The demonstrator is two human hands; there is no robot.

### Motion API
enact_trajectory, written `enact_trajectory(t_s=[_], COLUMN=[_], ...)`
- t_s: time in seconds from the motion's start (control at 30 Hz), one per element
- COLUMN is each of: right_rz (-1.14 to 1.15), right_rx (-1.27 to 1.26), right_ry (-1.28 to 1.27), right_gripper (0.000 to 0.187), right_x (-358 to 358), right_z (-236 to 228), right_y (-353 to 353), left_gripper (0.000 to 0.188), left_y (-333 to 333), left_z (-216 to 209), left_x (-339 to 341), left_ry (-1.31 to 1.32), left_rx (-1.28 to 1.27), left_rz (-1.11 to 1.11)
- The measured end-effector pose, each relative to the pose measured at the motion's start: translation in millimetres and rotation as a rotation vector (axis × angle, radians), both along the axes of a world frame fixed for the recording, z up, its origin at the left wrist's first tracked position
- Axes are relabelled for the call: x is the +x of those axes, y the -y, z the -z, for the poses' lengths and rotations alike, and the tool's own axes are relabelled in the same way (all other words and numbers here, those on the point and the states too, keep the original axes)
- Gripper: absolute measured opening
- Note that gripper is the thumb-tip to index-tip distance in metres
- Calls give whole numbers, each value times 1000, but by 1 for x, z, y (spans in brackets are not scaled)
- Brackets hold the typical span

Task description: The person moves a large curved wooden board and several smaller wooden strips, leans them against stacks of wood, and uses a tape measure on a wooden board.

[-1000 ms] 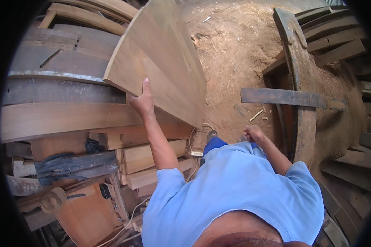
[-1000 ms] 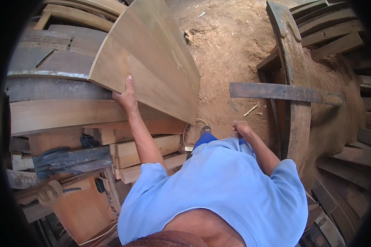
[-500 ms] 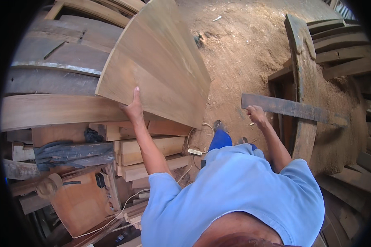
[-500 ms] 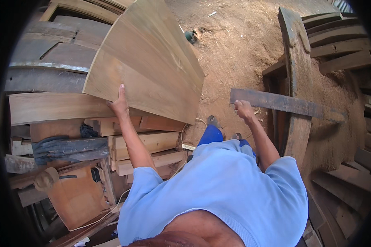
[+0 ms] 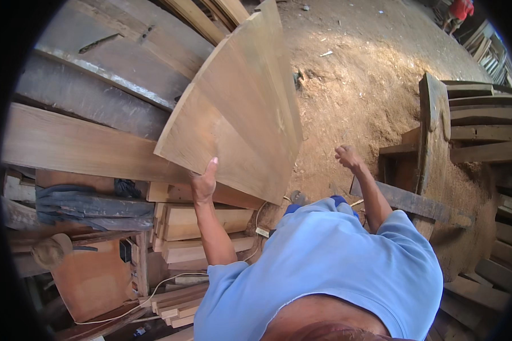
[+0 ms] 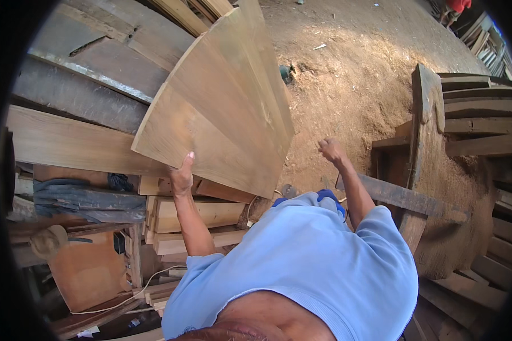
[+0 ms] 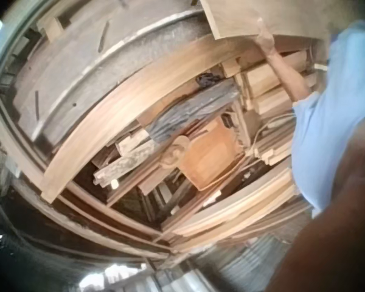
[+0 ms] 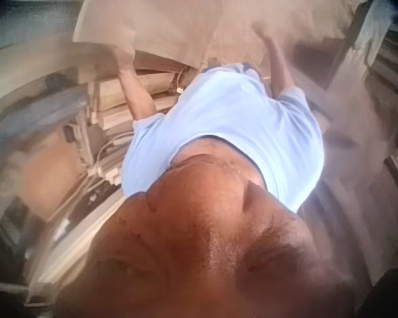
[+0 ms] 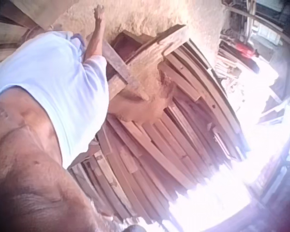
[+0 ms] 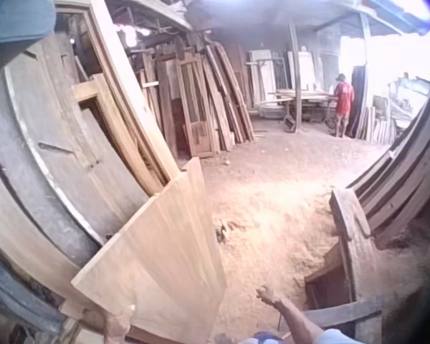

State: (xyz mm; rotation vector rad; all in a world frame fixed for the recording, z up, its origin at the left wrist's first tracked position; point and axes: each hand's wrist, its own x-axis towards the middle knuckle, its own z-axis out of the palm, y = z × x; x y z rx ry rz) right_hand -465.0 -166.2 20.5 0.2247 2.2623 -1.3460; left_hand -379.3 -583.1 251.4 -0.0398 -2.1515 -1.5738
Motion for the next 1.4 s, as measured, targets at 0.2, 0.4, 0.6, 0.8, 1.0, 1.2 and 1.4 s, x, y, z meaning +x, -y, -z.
enact_trajectory(t_s=[0.2, 0.4, 0.6, 0.8, 1.0, 1.2, 1.4], right_rz=[144, 204, 81, -149, -355, -366, -429], right_rx=[-141, -316, -352, -479, -789, -962, -1042], right_ry=[-118, -307, -629, -689, -390, -426, -286], right_gripper=[39, 49, 69, 62, 41, 46, 60], right_x=[-77, -178, -263, -329, -385, -376, -391], right_z=[-77, -107, -145, -176, -152, -159, -169], right_y=[48, 80, 115, 146, 167, 170, 178], left_gripper=[34, 40, 54, 79, 95, 90, 91], left_y=[-6, -15, -5, 13, 6, -38, -49], left_z=[7, 13, 12, 67, 81, 46, 33], left_x=[19, 34, 49, 63, 71, 39, 30], left_ry=[-21, -101, -75, -194, -170, -303, -392], left_rx=[69, 139, 173, 239, 216, 227, 333], left_rz=[-108, -314, -360, -570, -793, -1173, -1353])
